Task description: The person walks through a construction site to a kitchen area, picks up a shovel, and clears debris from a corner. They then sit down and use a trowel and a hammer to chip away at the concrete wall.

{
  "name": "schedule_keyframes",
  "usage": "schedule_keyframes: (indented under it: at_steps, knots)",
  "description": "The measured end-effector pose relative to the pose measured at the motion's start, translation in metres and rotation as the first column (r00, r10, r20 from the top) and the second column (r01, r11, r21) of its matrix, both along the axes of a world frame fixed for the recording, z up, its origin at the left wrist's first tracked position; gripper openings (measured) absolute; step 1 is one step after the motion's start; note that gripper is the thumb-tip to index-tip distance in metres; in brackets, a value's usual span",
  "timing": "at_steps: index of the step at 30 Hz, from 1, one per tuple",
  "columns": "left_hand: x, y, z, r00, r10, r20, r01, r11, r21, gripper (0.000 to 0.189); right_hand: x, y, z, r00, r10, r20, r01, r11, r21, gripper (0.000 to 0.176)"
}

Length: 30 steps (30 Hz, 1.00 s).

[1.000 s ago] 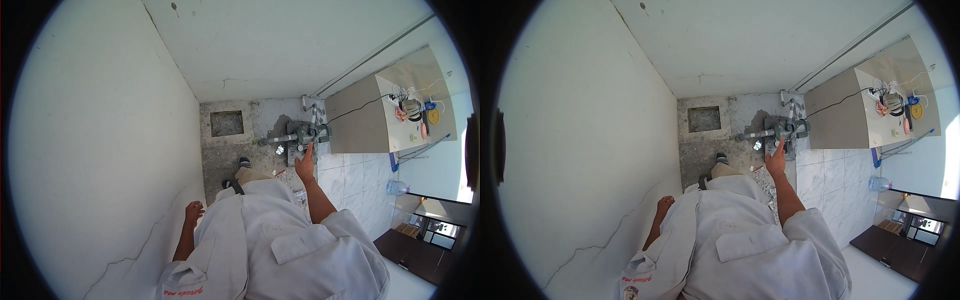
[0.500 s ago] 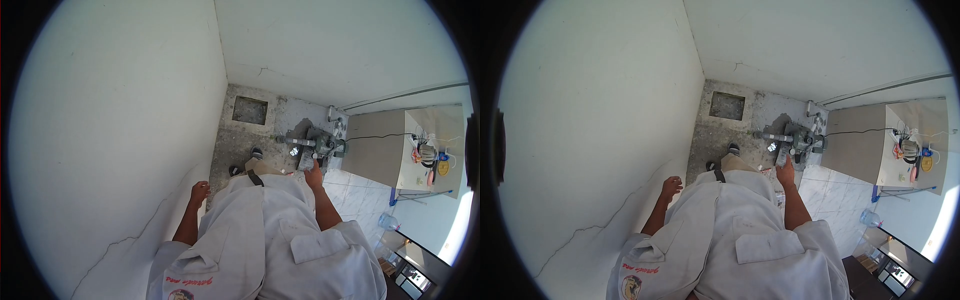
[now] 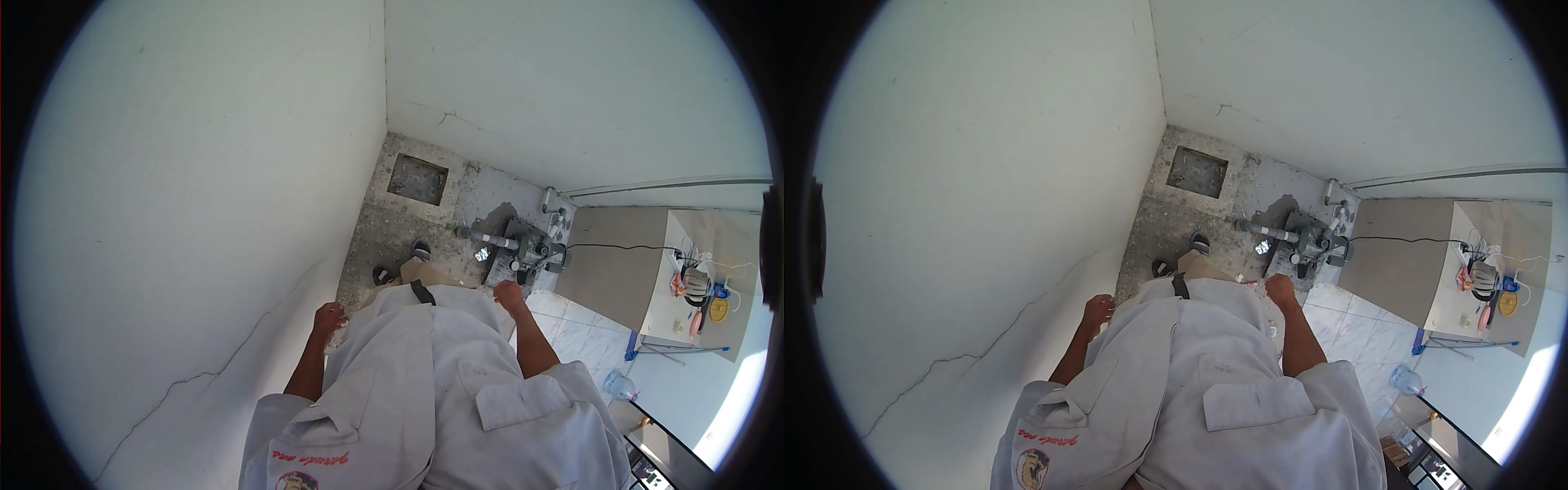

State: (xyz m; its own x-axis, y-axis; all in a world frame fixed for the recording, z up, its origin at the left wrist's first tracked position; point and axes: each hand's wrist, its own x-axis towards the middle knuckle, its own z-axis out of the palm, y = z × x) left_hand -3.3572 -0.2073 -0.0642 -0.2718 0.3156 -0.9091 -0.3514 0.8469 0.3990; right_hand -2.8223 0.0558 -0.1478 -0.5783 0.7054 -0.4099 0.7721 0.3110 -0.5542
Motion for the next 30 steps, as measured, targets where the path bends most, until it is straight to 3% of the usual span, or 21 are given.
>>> schedule_keyframes:
  at_steps: [2, 4, 6, 8, 9, 11, 14, 17, 20, 26, 30]
  knots:
    - [0.002, 0.003, 0.002, 1.0, 0.012, -0.005, -0.012, 1.0, -0.002, 0.032, 0.001, 0.002, -0.005, 0.986, -0.163, -0.042, 0.156, 0.979, -0.128, 0.007]
    - [0.003, 0.005, 0.004, 1.0, 0.028, -0.006, -0.028, 1.0, 0.005, 0.032, 0.003, 0.004, -0.006, 1.0, -0.01, 0.004, 0.01, 0.999, -0.036, 0.008]
    - [0.003, 0.009, 0.005, 1.0, 0.019, 0.0, -0.019, 1.0, 0.011, 0.032, 0.003, 0.006, -0.007, 0.999, -0.025, 0.034, 0.027, 0.998, -0.054, 0.011]
    - [0.002, 0.014, 0.007, 1.0, 0.015, 0.004, -0.015, 1.0, 0.011, 0.031, -0.001, 0.005, -0.004, 0.978, -0.203, 0.054, 0.21, 0.962, -0.177, 0.017]
    - [0.003, 0.017, 0.009, 1.0, 0.016, 0.005, -0.016, 1.0, 0.009, 0.031, -0.011, 0.006, 0.012, 0.924, -0.376, 0.075, 0.382, 0.886, -0.261, 0.019]
    - [0.003, 0.023, 0.014, 1.0, 0.008, 0.003, -0.008, 1.0, 0.006, 0.03, -0.033, 0.006, 0.053, 0.725, -0.67, 0.161, 0.667, 0.624, -0.406, 0.025]
    - [0.002, 0.028, 0.015, 1.0, -0.017, 0.001, 0.017, 1.0, 0.005, 0.03, -0.032, 0.002, 0.057, 0.797, -0.591, 0.121, 0.591, 0.725, -0.354, 0.028]
    - [0.0, 0.036, 0.015, 0.999, -0.048, 0.001, 0.048, 0.999, -0.002, 0.031, -0.032, -0.002, 0.054, 0.738, -0.667, 0.105, 0.649, 0.657, -0.384, 0.025]
    - [-0.001, 0.048, 0.02, 0.995, -0.101, -0.015, 0.101, 0.995, -0.012, 0.031, -0.027, -0.006, 0.048, 0.74, -0.668, 0.079, 0.651, 0.682, -0.333, 0.023]
    - [-0.004, 0.072, 0.02, 0.972, -0.224, -0.068, 0.224, 0.975, -0.001, 0.032, -0.018, -0.008, 0.047, 0.674, -0.732, 0.098, 0.704, 0.596, -0.386, 0.022]
    - [-0.002, 0.095, 0.021, 0.962, -0.262, -0.08, 0.262, 0.965, -0.01, 0.032, -0.011, -0.01, 0.039, 0.629, -0.778, 0.017, 0.735, 0.587, -0.34, 0.025]
